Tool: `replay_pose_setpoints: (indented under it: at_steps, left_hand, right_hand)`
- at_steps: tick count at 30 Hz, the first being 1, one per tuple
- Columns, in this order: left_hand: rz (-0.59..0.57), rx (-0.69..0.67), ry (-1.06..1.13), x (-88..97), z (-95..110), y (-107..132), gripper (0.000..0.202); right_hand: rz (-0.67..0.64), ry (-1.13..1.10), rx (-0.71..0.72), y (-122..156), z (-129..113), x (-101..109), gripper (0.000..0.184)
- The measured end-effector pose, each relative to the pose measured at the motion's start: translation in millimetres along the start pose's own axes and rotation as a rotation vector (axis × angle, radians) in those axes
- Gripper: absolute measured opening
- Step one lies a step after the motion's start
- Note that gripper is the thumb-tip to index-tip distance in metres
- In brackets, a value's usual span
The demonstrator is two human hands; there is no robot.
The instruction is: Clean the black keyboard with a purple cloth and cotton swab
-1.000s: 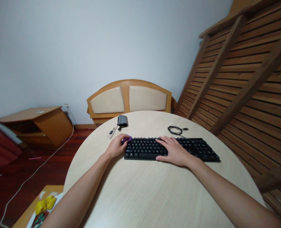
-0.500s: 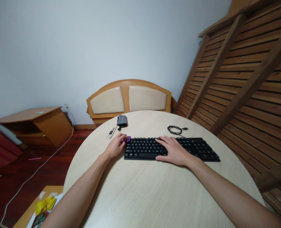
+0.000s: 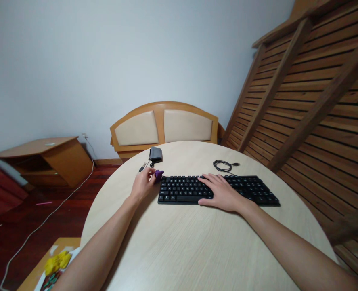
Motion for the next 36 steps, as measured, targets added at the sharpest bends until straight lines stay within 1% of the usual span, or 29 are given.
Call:
replay_pose_setpoints:
  at_steps: [3, 5, 9, 13, 19, 23, 25, 27, 30, 32, 33, 36]
  left_hand:
    - [0.079, 0.059, -0.047, 13.1, -6, -1, 0.021]
    - [0.101, 0.080, -0.077, 17.9, -10, -2, 0.024]
    - [0.067, 0.088, -0.153, 16.6, -18, -4, 0.028]
    - [0.023, 0.115, -0.227, 13.5, -25, -4, 0.024]
    - [-0.002, 0.260, -0.353, 14.1, -35, -1, 0.020]
    - [0.024, 0.259, -0.364, 16.1, -36, -1, 0.016]
    - [0.056, 0.252, -0.324, 19.1, -38, -1, 0.011]
    - [0.091, 0.235, -0.237, 21.7, -39, -3, 0.006]
    - [0.146, 0.137, -0.027, 23.1, -36, -6, 0.007]
    - [0.165, 0.059, 0.119, 20.7, -33, -9, 0.014]
    - [0.164, 0.042, 0.182, 17.9, -34, -9, 0.021]
    - [0.109, 0.098, 0.281, 2.3, -48, -10, 0.041]
  right_hand:
    - [0.009, -0.004, 0.002, 0, 0, 0, 0.093]
    - [0.011, -0.003, 0.003, 0, 1, 0, 0.094]
    - [0.004, -0.008, 0.004, 0, 1, -1, 0.095]
    - [0.006, -0.013, 0.001, 0, 0, 0, 0.095]
    - [0.000, -0.009, -0.001, 0, 0, -1, 0.096]
    - [-0.001, 0.000, -0.006, 0, 0, 1, 0.096]
    - [-0.008, 0.000, -0.008, 0, -1, 1, 0.097]
    - [-0.017, -0.001, -0.010, 0, -1, 2, 0.097]
    - [-0.022, -0.002, -0.012, 0, -1, 1, 0.098]
    - [-0.015, -0.006, -0.011, 0, -1, 1, 0.097]
    - [-0.008, -0.008, -0.010, 0, 0, 0, 0.097]
    - [0.011, -0.013, -0.005, 0, 0, 0, 0.095]
Point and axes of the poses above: each hand's wrist, its own y-axis away from the middle knuckle, its own x-axis out of the back of the hand, z = x × y, the point moved 10 cm from there along -y, towards the middle knuckle, and after that the axes turned 11 degrees about y, right-handed, at the moved point
